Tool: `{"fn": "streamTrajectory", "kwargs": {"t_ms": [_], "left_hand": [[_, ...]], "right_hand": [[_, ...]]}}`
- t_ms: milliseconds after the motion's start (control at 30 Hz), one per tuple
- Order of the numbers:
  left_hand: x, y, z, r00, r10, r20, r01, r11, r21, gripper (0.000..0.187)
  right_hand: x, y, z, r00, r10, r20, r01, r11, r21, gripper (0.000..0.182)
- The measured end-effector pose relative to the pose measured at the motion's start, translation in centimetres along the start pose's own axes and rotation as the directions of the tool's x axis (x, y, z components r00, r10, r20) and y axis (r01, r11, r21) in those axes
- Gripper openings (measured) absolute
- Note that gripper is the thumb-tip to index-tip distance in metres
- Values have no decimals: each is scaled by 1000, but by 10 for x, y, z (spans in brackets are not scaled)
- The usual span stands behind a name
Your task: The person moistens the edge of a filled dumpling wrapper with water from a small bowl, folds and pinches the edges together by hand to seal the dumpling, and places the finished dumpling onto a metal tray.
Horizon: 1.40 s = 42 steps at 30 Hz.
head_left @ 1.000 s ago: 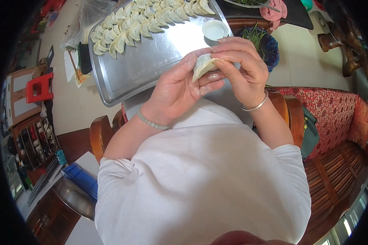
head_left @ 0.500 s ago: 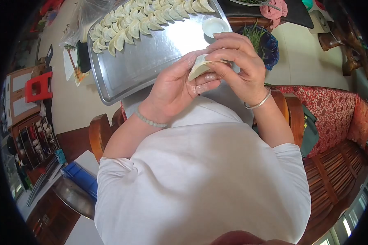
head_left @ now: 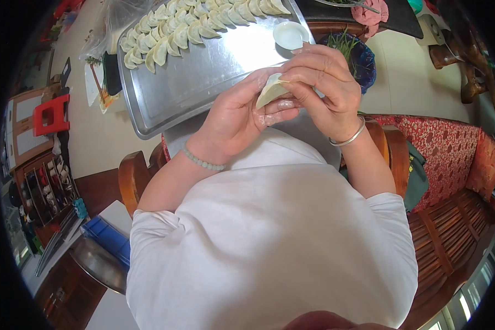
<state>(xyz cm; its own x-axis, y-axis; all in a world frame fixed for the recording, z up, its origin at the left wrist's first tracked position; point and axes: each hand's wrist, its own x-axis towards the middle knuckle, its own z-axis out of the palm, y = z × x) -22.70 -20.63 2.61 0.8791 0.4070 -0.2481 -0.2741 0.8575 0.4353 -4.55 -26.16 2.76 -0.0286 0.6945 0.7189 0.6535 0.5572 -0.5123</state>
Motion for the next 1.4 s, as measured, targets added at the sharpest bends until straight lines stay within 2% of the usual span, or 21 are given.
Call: {"fn": "streamTrajectory", "kwargs": {"t_ms": [133,200,300,433,500,667,767,833,1033,1133,1200,1233,1300,1333,1400], "left_hand": [[-2,2,1,999,5,-39,-5,1000,22,39],[-3,3,6,990,31,-138,-14,992,125,38],[-5,3,7,991,24,-135,7,974,228,37],[-5,2,6,986,9,-164,27,977,212,37],[-5,3,5,993,-1,-122,22,985,173,36],[-4,3,5,990,-12,-141,42,976,213,36],[-5,5,4,987,4,-160,32,974,226,36],[-6,6,5,987,20,-160,16,974,225,36],[-6,10,11,979,-25,-201,83,955,285,43],[-7,11,9,985,-62,-160,103,958,268,49],[-4,7,8,999,-23,-46,28,992,120,49],[-3,4,10,999,-22,-44,27,992,121,49],[-1,-6,14,983,186,-3,-172,917,361,48],[1,-10,14,982,186,0,-174,916,362,48],[4,-16,11,965,244,92,-260,876,405,49]], "right_hand": [[3,-3,1,998,48,27,-49,997,66,16],[4,-5,3,998,51,27,-52,996,70,18],[4,-5,3,998,44,39,-47,996,82,18],[2,-3,4,998,16,57,-20,998,63,14],[2,-3,3,998,12,54,-15,998,53,13],[2,-3,2,998,-5,64,4,1000,16,12],[2,-3,4,996,4,86,-8,999,40,13],[1,-6,8,993,87,81,-96,989,110,14],[1,-4,5,986,2,167,-17,996,92,15],[2,-5,4,988,24,150,-33,998,56,12],[2,-3,3,993,48,104,-53,997,50,10],[1,-3,3,996,72,59,-75,996,44,8],[-2,1,6,993,115,2,-115,990,80,9],[-4,2,7,986,160,-52,-153,981,121,10],[-7,4,7,976,211,-45,-200,964,178,12]]}}
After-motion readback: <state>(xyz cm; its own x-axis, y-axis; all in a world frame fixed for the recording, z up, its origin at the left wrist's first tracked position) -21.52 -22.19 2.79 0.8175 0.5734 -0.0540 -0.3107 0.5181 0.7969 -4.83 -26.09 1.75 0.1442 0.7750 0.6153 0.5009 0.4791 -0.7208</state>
